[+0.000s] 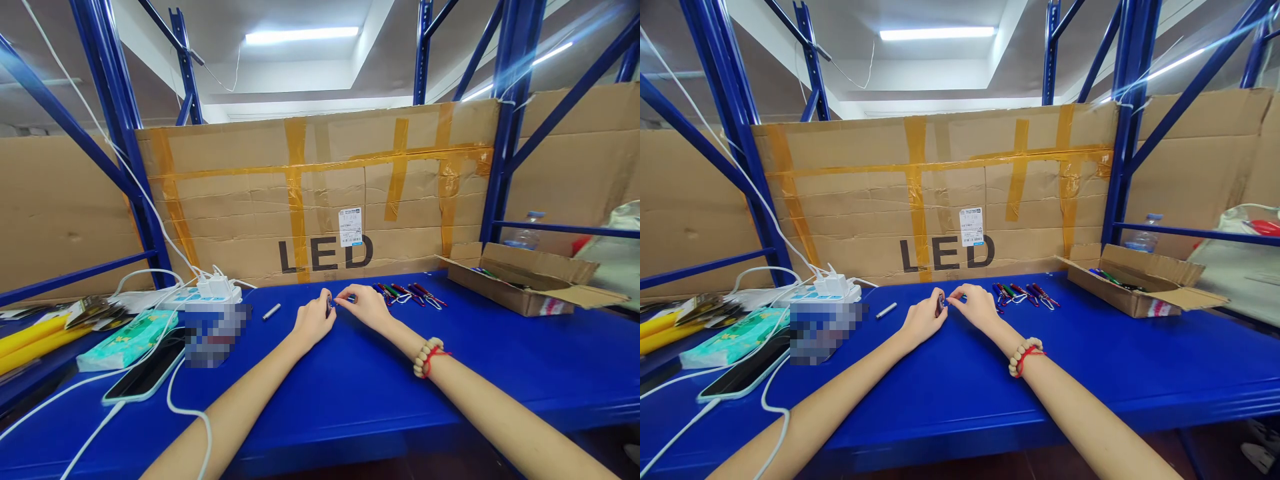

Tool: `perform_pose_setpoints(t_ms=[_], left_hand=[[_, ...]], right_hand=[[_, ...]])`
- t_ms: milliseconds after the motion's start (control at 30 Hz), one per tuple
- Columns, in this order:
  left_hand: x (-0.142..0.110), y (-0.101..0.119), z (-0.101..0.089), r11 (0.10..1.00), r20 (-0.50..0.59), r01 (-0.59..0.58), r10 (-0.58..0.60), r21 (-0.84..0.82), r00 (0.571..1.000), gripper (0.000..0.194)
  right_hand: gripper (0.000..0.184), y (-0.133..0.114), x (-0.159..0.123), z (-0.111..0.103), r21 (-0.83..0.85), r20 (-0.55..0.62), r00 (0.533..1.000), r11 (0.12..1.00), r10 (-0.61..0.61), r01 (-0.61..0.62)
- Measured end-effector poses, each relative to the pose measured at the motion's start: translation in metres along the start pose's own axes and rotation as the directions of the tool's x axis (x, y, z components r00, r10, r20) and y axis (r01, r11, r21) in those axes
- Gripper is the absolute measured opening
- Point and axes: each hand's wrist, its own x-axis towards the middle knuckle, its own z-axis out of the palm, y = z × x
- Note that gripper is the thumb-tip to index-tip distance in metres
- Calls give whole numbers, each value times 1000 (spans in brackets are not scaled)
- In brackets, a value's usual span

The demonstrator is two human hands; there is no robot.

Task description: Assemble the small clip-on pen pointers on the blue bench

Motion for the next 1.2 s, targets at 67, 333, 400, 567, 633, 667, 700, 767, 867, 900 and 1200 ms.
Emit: perform_pose_setpoints(t_ms=[67,333,400,567,633,667,700,767,867,900,1200], left_hand=[[0,-1,0,1000,-4,-1,1,-2,1000,18],[0,0,0,1000,20,-1,2,-28,1000,26],[0,1,-1,1000,29,5,-5,-15,1000,27],[-1,1,-1,999,34,8,-9,47,999,29],[-1,0,-1,999,31,-1,0,48,1000,28],[-1,0,-1,999,30,-2,1,40,1000,28],[-1,0,-1,1000,30,0,-1,29,1000,28],[0,0,-1,1000,27,8,-8,10,1000,28],[0,-1,0,1000,18,5,-4,-11,1000,27],[0,-1,0,1000,13,1,-1,-13,1000,27],[0,-3,2,998,-6,-61,61,14,998,16]], right_hand=[[15,0,0,0,4,0,1000,1000,1,-1],[16,0,1,0,-15,0,1000,1000,20,-20],[17,1,1,1,-14,-3,1000,1000,18,-18],[17,0,1,1,-26,2,1000,1000,17,-17],[17,0,1,0,-31,4,1000,999,11,-11],[17,-1,0,0,-32,4,1000,999,5,-5],[17,-1,0,0,-32,3,1000,999,-3,3],[17,0,0,0,-32,-2,1000,999,-16,16],[16,0,0,0,-35,3,1000,999,-17,17],[16,0,0,0,-36,7,1000,999,-13,13],[15,0,0,0,-10,-19,1000,1000,-11,11]])
